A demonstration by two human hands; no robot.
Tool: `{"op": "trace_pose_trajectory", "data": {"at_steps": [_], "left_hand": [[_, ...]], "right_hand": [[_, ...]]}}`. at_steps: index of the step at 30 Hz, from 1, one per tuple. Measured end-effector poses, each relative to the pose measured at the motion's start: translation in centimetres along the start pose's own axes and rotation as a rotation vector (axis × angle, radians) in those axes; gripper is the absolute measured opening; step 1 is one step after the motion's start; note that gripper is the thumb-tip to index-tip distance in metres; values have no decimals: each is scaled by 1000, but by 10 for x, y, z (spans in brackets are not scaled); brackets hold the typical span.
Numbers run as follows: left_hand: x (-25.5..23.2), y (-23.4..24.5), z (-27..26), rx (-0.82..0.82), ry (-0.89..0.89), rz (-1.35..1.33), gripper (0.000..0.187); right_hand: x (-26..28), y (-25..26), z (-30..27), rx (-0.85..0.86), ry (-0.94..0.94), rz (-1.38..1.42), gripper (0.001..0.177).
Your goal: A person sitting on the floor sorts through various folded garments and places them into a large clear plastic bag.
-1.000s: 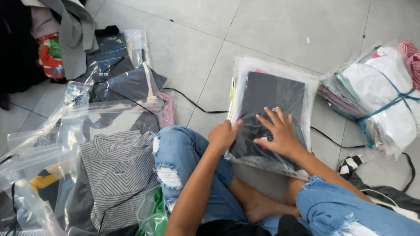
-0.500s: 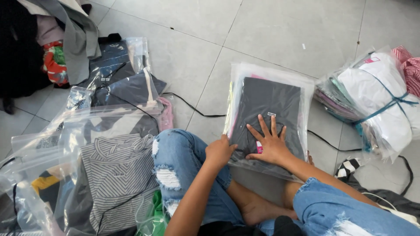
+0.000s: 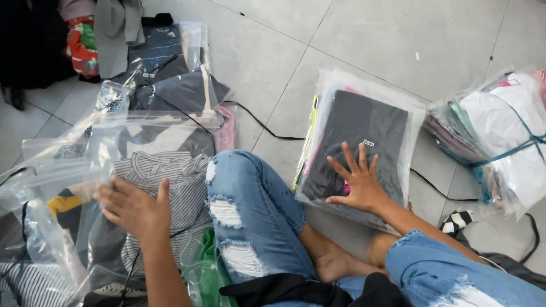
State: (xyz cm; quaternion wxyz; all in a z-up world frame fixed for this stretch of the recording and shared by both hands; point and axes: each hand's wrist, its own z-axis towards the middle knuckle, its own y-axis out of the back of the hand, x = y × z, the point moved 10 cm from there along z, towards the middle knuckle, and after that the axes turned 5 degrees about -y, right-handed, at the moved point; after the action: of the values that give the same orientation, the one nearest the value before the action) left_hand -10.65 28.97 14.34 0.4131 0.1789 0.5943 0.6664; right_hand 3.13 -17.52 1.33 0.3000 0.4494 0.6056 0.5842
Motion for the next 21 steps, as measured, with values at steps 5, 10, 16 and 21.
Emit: {"op": "trace_pose_trajectory", "data": {"at_steps": [5, 10, 16, 21], "left_hand": [[38, -13, -6, -129, -19, 146, 84], [56, -4, 2, -180, 16, 236, 65], [27, 30, 1, 50, -22, -95, 31], [-25, 75, -10, 230, 5, -582, 38]], "right_hand": [[1, -9, -1, 19, 33, -25, 110], [1, -12, 2, 31, 68, 32, 112], [-1, -5, 2, -9, 79, 50, 109], [1, 14, -2, -80, 91, 47, 104]]}}
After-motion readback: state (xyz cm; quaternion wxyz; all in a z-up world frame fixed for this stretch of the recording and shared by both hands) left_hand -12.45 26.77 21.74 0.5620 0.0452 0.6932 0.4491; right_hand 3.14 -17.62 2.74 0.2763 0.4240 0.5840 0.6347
